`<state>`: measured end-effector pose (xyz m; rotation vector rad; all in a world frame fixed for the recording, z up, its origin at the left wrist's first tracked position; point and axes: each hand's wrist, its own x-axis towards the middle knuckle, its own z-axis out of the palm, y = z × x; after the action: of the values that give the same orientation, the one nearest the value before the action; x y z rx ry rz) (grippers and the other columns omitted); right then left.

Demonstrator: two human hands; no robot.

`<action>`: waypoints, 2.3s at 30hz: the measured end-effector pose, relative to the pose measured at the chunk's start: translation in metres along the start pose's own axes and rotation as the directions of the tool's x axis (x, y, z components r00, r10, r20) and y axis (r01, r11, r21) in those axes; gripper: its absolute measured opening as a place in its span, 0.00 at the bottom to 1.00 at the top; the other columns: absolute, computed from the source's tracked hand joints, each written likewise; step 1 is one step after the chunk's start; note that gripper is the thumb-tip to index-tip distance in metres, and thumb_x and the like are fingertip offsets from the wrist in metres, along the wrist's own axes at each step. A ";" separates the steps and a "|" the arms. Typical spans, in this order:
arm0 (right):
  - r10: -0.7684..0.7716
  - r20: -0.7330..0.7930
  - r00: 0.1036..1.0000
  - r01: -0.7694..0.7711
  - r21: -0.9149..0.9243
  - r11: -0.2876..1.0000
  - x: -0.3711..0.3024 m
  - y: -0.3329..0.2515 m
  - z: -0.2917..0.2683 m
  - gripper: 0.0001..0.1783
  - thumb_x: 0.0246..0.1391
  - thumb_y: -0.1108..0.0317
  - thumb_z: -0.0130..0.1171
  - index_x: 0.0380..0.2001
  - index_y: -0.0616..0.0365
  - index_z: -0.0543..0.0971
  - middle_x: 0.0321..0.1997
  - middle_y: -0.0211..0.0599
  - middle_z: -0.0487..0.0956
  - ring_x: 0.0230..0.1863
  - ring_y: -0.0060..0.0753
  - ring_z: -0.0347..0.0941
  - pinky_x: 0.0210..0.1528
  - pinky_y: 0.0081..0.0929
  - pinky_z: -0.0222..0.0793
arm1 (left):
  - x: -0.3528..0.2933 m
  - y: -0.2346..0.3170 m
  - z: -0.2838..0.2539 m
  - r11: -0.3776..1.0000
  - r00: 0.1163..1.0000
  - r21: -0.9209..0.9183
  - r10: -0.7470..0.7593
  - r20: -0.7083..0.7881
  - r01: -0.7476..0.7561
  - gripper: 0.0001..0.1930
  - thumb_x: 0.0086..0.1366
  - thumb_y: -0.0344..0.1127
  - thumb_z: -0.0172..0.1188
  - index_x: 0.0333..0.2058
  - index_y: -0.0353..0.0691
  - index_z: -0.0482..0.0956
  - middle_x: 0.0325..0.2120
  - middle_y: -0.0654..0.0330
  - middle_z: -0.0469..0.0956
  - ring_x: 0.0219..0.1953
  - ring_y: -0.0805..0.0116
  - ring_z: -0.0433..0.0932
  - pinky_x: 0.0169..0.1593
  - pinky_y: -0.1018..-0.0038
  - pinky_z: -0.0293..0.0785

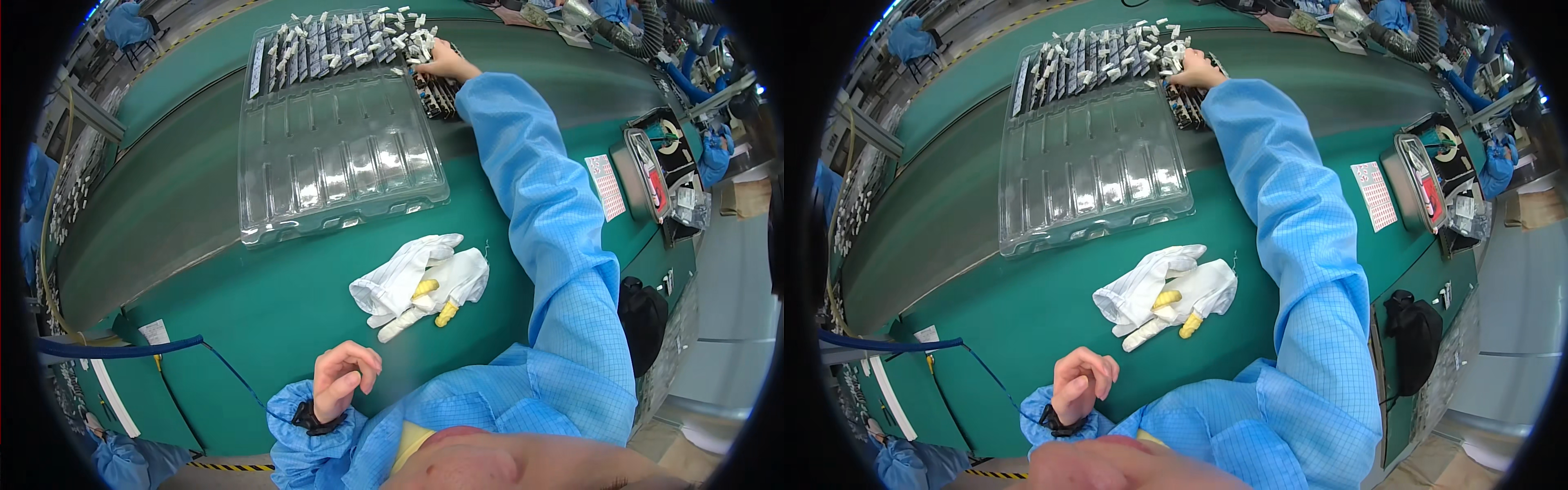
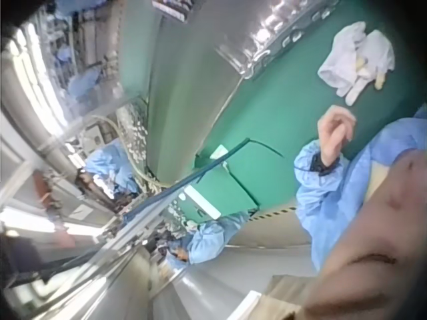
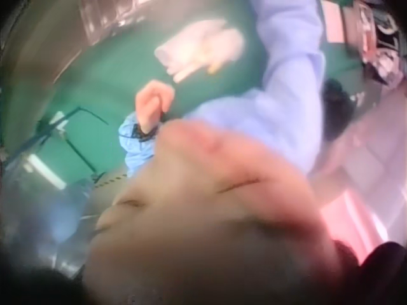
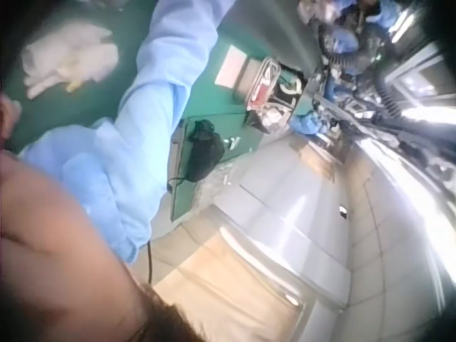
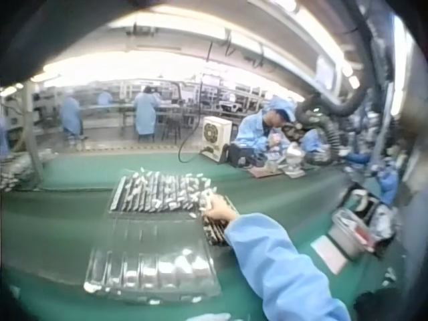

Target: Assembling electronic components onto circuit boards at a manual assembly station.

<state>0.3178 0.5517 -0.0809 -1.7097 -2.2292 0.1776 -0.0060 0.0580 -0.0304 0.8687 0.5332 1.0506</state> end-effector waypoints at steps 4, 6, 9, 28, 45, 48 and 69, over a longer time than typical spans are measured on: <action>0.166 -0.066 0.984 -0.167 -0.014 0.986 -0.018 -0.047 0.020 0.34 0.41 0.57 0.64 0.46 0.65 0.62 0.50 0.59 0.67 0.56 0.58 0.59 0.55 0.44 0.60 | -0.010 0.000 0.002 1.000 0.998 0.021 0.006 -0.060 -0.004 0.15 0.59 0.40 0.52 0.33 0.31 0.71 0.12 0.62 0.67 0.15 0.74 0.64 0.34 0.72 0.62; 0.158 -0.075 0.985 -0.161 -0.038 0.986 -0.017 -0.043 0.014 0.32 0.42 0.60 0.62 0.46 0.66 0.61 0.49 0.61 0.68 0.55 0.59 0.62 0.54 0.44 0.61 | -0.010 0.000 0.004 1.000 0.999 0.018 0.019 -0.045 -0.018 0.15 0.58 0.40 0.52 0.32 0.30 0.71 0.12 0.62 0.67 0.15 0.74 0.64 0.34 0.72 0.62; 0.206 -0.038 0.978 -0.199 0.142 0.970 -0.021 -0.020 -0.004 0.32 0.40 0.72 0.55 0.50 0.68 0.56 0.53 0.68 0.61 0.54 0.67 0.62 0.53 0.56 0.59 | -0.007 0.002 0.006 1.000 0.999 0.029 0.011 -0.036 -0.010 0.15 0.58 0.40 0.52 0.32 0.30 0.70 0.12 0.62 0.66 0.15 0.74 0.64 0.33 0.72 0.62; -0.225 -0.062 0.972 0.231 0.131 0.964 -0.057 -0.024 -0.082 0.24 0.43 0.71 0.63 0.42 0.67 0.65 0.37 0.51 0.73 0.40 0.46 0.71 0.41 0.35 0.67 | -0.010 -0.003 0.006 0.997 0.998 0.061 0.041 -0.039 -0.039 0.16 0.56 0.38 0.53 0.34 0.28 0.72 0.15 0.61 0.69 0.18 0.75 0.67 0.30 0.79 0.64; -0.144 0.085 0.986 0.145 -0.003 0.989 -0.077 -0.092 -0.109 0.27 0.40 0.79 0.56 0.45 0.67 0.58 0.44 0.62 0.65 0.43 0.59 0.66 0.40 0.37 0.69 | -0.005 -0.004 0.007 0.984 0.997 0.172 0.056 -0.045 -0.047 0.15 0.59 0.41 0.51 0.32 0.30 0.70 0.11 0.63 0.65 0.15 0.74 0.64 0.33 0.75 0.64; -0.167 0.083 0.982 0.165 0.029 0.986 -0.082 -0.083 -0.113 0.26 0.40 0.78 0.56 0.44 0.67 0.59 0.42 0.61 0.66 0.43 0.59 0.66 0.39 0.38 0.68 | -0.005 -0.004 0.008 0.984 0.998 0.172 0.041 -0.040 -0.033 0.15 0.59 0.40 0.51 0.32 0.30 0.70 0.11 0.63 0.66 0.15 0.74 0.64 0.33 0.75 0.64; -0.626 -0.266 0.733 0.249 -0.752 0.611 -0.044 -0.144 -0.103 0.18 0.41 0.73 0.53 0.40 0.59 0.73 0.42 0.51 0.71 0.46 0.53 0.67 0.46 0.48 0.66 | 0.002 -0.005 0.005 0.982 0.997 0.183 0.059 -0.041 -0.050 0.14 0.60 0.40 0.51 0.33 0.31 0.70 0.11 0.64 0.65 0.15 0.75 0.63 0.32 0.76 0.63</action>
<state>0.2292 0.4604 0.0499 -1.1239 -2.3152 -1.2290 0.0012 0.0570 -0.0313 1.0264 0.6546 1.0856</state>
